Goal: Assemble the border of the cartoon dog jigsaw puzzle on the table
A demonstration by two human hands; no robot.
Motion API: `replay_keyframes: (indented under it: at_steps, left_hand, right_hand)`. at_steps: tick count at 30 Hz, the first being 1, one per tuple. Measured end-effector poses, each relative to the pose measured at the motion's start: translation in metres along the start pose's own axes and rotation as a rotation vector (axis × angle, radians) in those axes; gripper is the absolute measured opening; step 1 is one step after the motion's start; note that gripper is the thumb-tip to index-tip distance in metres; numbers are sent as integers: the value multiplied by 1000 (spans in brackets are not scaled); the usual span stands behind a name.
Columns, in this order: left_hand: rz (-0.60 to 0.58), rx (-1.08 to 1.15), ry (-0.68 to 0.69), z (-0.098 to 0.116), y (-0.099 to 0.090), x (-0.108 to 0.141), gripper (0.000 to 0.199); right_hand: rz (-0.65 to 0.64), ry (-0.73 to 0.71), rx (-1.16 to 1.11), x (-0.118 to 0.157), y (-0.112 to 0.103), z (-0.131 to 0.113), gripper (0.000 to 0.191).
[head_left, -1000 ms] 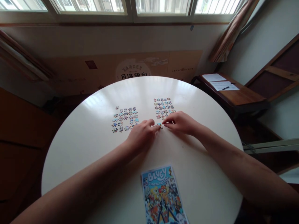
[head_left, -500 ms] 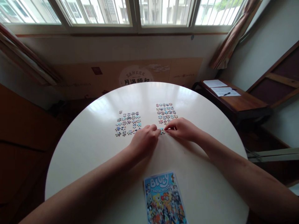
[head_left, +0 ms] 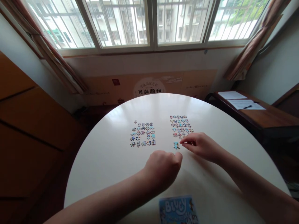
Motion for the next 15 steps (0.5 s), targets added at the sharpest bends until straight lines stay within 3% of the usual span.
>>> replay_keyframes:
  at_steps: [4, 7, 11, 15]
  left_hand:
    - [-42, 8, -36, -5, 4, -1, 14]
    - [2, 0, -84, -20, -3, -7, 16]
    - [120, -85, -220, -63, -19, -21, 16]
    - [189, -107, -351, -108, -20, -31, 23]
  right_hand:
    - [0, 7, -20, 0, 0, -4, 17]
    - [3, 15, -26, 0, 0, -6, 17]
    - [9, 20, -28, 1, 0, -6, 19]
    - [-1, 20, -34, 1, 1, -4, 20]
Point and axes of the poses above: each hand's wrist, its own x-axis away from the middle knuckle, its own y-axis out of the palm, z = x × y, the point moved 9 cm from there along -x, towards the middle knuckle, and after that the axes turned 9 degrees about -y, right-handed, at the moved point
